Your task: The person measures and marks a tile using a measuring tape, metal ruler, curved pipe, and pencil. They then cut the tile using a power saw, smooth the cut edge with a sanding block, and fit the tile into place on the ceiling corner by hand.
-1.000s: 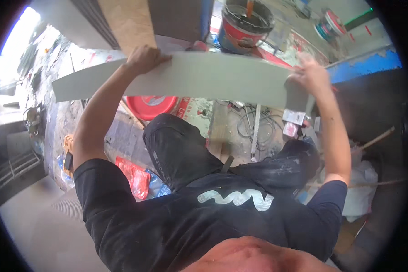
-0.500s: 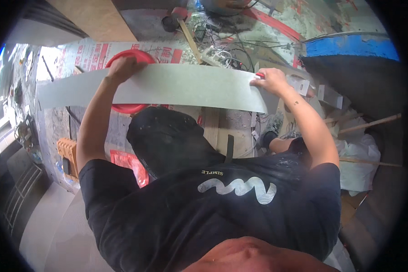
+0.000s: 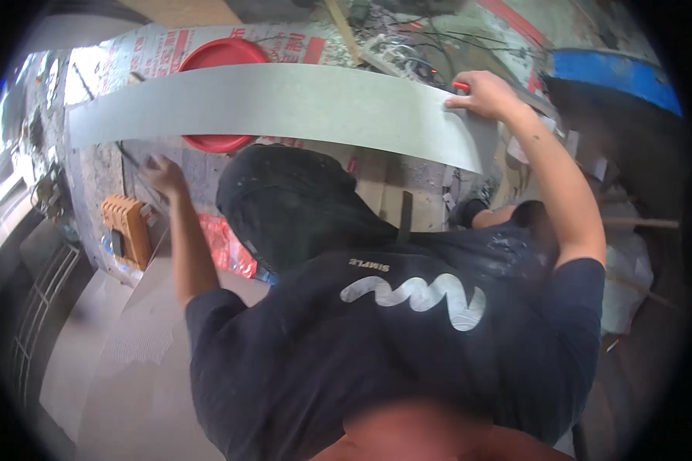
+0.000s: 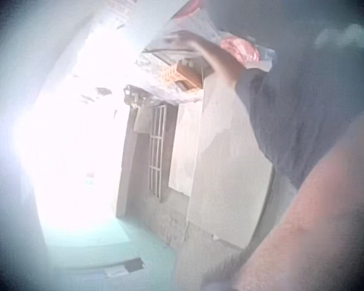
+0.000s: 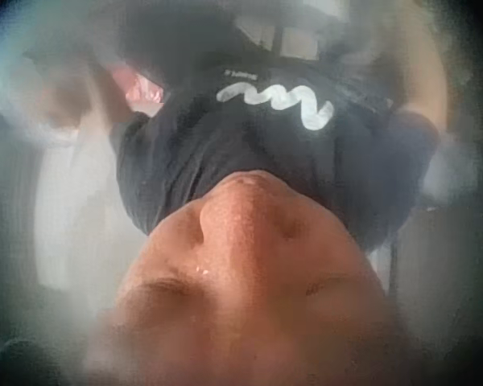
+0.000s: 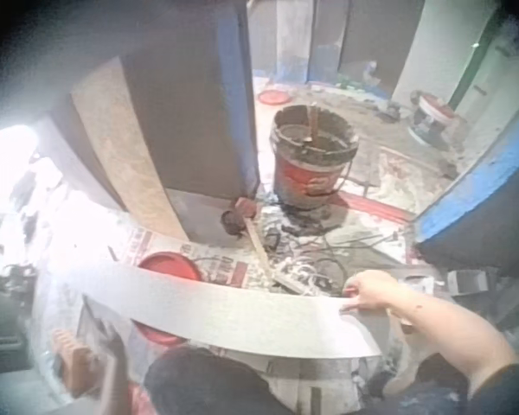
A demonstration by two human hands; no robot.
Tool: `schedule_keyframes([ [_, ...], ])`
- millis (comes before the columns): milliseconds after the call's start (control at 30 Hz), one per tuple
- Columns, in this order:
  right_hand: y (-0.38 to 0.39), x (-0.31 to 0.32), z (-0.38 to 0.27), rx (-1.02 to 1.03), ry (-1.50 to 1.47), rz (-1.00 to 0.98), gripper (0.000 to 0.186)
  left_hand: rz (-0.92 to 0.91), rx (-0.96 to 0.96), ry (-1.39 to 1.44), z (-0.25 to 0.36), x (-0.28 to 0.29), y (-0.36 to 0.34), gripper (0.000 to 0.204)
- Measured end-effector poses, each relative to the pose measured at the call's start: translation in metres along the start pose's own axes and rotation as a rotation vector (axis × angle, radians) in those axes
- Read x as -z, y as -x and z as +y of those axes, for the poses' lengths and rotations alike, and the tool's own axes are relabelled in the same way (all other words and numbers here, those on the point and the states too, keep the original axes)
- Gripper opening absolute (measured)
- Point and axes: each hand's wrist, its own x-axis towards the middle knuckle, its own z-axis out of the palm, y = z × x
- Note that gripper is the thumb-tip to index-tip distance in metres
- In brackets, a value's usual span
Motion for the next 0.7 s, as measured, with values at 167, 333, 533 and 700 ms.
schedule_keyframes([
  [167, -0.008, 0.01, 0.02, 0.163, -0.027, 0.309, 0.044, -0.563, 0.434, -0.022, -0.145, -0.025, 0.207, 0.054],
  [333, -0.011, 0.024, 0.041, 0.296, 0.202, 0.461, 0.035, -0.506, 0.749, -0.185, -0.038, -0.056, 0.286, 0.063],
  [533, -0.036, 0.007, 0.078, 0.202, -0.004, 0.454, 0.029, -0.444, 0.864, -0.184, 0.009, -0.049, 0.257, 0.051],
  [700, -0.045, 0.007, 0.077, 0.293, 0.025, 0.437, 0.026, -0.319, 0.976, -0.279, -0.021, -0.032, 0.286, 0.043],
])
